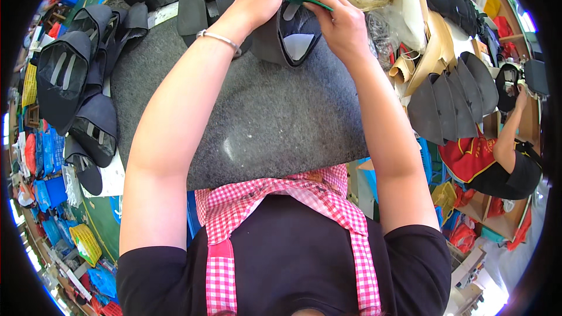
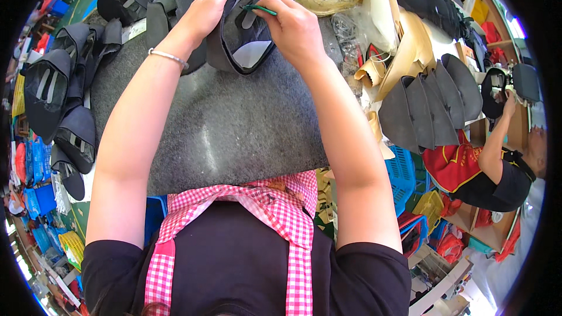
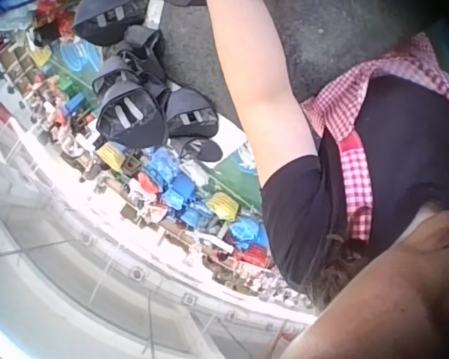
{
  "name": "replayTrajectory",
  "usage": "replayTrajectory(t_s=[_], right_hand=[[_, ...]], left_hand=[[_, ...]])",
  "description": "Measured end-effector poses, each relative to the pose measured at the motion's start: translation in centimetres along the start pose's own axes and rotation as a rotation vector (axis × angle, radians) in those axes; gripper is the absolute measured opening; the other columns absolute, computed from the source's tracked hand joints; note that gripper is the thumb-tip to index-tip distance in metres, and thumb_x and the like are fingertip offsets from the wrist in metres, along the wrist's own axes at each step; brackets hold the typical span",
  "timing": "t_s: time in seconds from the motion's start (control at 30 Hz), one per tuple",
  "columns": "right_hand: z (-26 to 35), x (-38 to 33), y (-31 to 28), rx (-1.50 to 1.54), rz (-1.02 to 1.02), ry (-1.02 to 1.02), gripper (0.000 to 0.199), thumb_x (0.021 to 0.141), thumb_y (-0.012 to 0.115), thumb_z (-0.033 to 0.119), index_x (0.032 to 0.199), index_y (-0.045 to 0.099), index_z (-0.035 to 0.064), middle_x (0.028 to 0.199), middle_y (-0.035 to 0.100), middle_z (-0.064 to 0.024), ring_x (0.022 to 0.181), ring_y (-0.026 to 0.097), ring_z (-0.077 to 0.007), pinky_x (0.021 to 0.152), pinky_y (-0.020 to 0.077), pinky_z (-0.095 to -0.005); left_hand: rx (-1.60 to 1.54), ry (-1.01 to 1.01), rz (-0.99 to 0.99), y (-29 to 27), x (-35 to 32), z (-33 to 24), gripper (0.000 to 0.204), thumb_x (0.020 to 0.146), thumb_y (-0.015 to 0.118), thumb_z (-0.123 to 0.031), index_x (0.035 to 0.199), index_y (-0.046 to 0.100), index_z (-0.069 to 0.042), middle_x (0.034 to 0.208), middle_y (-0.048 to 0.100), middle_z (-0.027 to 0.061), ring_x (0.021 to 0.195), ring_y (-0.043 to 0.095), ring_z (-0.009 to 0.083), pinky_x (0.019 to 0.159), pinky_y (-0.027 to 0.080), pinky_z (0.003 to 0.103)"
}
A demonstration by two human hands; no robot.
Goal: Apply glue to the edges and inner surfaces of shoe components using a green plastic scraper.
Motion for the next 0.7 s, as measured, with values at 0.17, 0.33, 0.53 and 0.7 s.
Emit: replayTrajectory(t_s=[0.17, 0.33, 0.53, 0.7], right_hand=[[-1.9, 0.4, 1.6, 0.156, 0.208, 0.146, 0.011, 0.083, 0.067, 0.013, 0.090, 0.063, 0.0051, 0.083, 0.064, -0.0140, 0.076, 0.063, -0.0355, 0.064, 0.0489, -0.0407], [-1.6, 1.1, 1.8, 0.085, 0.143, 0.041, 0.008, 0.087, 0.063, 0.010, 0.092, 0.065, 0.0044, 0.067, 0.060, -0.0083, 0.060, 0.060, -0.0163, 0.059, 0.0479, -0.0293], [-0.3, -1.4, -0.3, 0.292, 0.391, 0.251, 0.013, 0.083, 0.066, 0.012, 0.091, 0.064, 0.0028, 0.075, 0.062, -0.0156, 0.066, 0.061, -0.0316, 0.062, 0.0484, -0.0356], [3.6, -6.2, -0.3, 0.231, 0.241, 0.342, 0.010, 0.081, 0.069, 0.009, 0.088, 0.063, 0.0029, 0.082, 0.065, -0.0155, 0.073, 0.065, -0.0335, 0.063, 0.0509, -0.0376]], left_hand=[[0.025, -0.001, 0.034, 0.5, 0.8, 1.5, 0.049, 0.085, 0.043, -0.040, 0.106, 0.061, 0.001, 0.107, 0.065, 0.0220, 0.105, 0.059, 0.0335, 0.093, 0.041, 0.037], [-0.004, 0.061, 0.067, 0.9, 0.5, 1.6, 0.049, 0.085, 0.044, -0.039, 0.105, 0.061, 0.002, 0.106, 0.065, 0.0226, 0.103, 0.059, 0.0328, 0.092, 0.041, 0.037], [-0.101, 0.075, 0.011, -0.3, -1.9, 1.1, 0.046, 0.087, 0.046, -0.036, 0.105, 0.058, 0.005, 0.104, 0.062, 0.0200, 0.103, 0.055, 0.0303, 0.094, 0.038, 0.036], [-0.264, 0.282, 0.034, -0.9, -6.6, 1.1, 0.040, 0.088, 0.051, -0.025, 0.117, 0.055, 0.002, 0.113, 0.057, 0.0160, 0.106, 0.050, 0.0267, 0.096, 0.036, 0.035]])
Point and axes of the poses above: each hand's wrist, its own x-axis towards the middle knuckle, its own y-axis out of the palm, z = x × y, the point moved 6 cm from there along x, towards the middle knuckle
